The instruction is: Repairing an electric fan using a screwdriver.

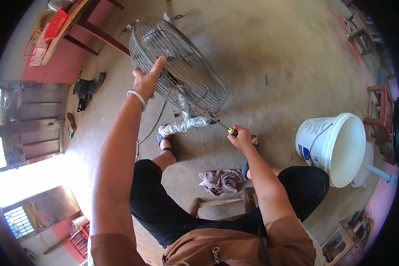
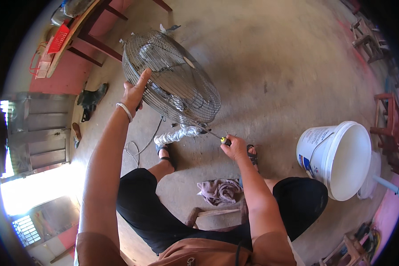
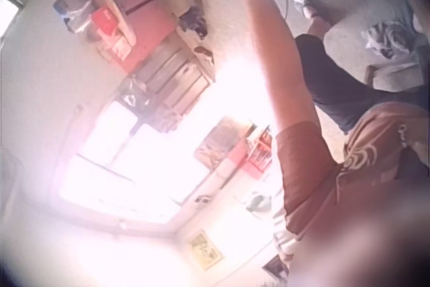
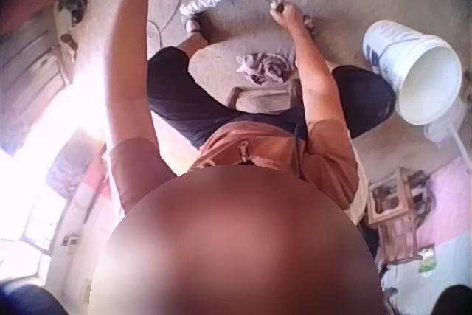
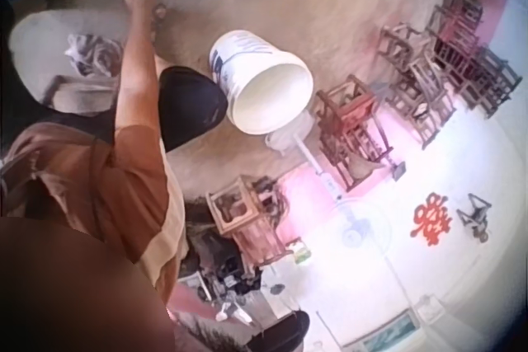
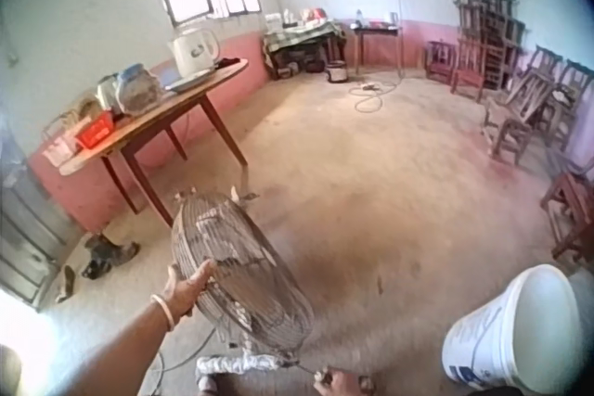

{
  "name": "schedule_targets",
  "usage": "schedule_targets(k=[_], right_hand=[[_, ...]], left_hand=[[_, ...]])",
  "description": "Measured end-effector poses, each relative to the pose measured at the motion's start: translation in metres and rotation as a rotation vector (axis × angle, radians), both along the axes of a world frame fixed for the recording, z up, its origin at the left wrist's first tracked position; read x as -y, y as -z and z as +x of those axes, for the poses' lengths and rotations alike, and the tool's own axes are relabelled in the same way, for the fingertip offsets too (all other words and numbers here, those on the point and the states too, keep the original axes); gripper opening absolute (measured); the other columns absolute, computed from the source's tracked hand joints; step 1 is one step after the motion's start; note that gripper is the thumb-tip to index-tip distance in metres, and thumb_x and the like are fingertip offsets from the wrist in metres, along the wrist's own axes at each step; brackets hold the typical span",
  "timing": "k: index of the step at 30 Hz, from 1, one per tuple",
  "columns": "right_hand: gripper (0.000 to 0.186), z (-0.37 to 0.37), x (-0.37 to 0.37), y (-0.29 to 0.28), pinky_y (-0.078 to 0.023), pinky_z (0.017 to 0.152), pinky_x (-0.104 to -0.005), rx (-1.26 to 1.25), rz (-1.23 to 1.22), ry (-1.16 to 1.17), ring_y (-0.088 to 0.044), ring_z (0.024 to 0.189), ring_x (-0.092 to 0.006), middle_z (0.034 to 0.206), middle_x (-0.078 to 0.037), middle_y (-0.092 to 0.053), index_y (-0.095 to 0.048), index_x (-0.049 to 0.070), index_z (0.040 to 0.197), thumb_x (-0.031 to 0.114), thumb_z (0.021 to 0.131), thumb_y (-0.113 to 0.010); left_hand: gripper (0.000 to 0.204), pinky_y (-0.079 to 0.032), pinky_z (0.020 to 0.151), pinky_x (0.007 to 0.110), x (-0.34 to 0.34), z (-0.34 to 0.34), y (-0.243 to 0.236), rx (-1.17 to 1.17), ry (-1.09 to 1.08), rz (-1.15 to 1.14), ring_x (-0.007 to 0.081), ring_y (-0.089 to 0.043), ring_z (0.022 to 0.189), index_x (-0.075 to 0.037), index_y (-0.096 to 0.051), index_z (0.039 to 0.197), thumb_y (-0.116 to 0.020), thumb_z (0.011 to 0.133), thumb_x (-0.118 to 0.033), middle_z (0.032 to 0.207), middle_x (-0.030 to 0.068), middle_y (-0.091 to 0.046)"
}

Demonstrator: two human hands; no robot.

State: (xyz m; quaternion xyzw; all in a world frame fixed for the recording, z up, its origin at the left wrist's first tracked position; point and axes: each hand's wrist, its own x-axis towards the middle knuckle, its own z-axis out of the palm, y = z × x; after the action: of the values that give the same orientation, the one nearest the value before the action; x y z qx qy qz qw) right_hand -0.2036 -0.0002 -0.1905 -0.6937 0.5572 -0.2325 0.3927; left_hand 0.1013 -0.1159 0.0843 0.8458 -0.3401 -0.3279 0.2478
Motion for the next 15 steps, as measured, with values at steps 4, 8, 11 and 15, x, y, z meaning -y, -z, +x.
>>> schedule_targets(k=[4,8,11,15], right_hand=[[0.033,0.003,-0.019,0.019,-0.051,0.068,-0.0452,0.064,0.062,0.000,-0.064,0.080,-0.0410,0.081,-0.020,-0.066,-0.064,0.006,0.089,0.032,0.070,-0.069],[0.036,0.024,-0.039,0.024,-0.051,0.068,-0.0434,0.137,0.136,0.062,-0.064,0.079,-0.0407,0.083,-0.021,-0.066,-0.064,0.004,0.092,0.032,0.070,-0.069],[0.033,0.034,-0.046,0.026,-0.050,0.065,-0.0416,0.243,0.228,0.065,-0.063,0.073,-0.0390,0.078,-0.020,-0.065,-0.064,0.004,0.090,0.030,0.071,-0.070],[0.027,0.039,-0.049,0.028,-0.047,0.060,-0.0400,0.362,0.278,0.069,-0.059,0.064,-0.0366,0.069,-0.018,-0.061,-0.060,0.004,0.082,0.027,0.071,-0.069]], left_hand=[[0.125,-0.051,0.051,0.034,0.003,-0.002,0.000,-0.008,-0.005,0.002,0.0292,-0.064,0.092,0.014,-0.016,0.134,-0.066,0.065,-0.077,0.113,0.0253,-0.058],[0.125,-0.049,0.048,0.032,-0.001,0.001,-0.003,-0.016,0.009,0.028,0.0281,-0.065,0.089,0.015,-0.017,0.134,-0.066,0.065,-0.077,0.112,0.0243,-0.058],[0.125,-0.047,0.045,0.030,0.002,0.000,0.000,0.019,-0.009,0.019,0.0267,-0.065,0.085,0.015,-0.018,0.133,-0.066,0.064,-0.078,0.111,0.0239,-0.059],[0.127,-0.044,0.042,0.028,0.002,-0.001,-0.001,0.022,-0.001,0.003,0.0243,-0.064,0.078,0.016,-0.019,0.132,-0.065,0.064,-0.079,0.106,0.0225,-0.059]])
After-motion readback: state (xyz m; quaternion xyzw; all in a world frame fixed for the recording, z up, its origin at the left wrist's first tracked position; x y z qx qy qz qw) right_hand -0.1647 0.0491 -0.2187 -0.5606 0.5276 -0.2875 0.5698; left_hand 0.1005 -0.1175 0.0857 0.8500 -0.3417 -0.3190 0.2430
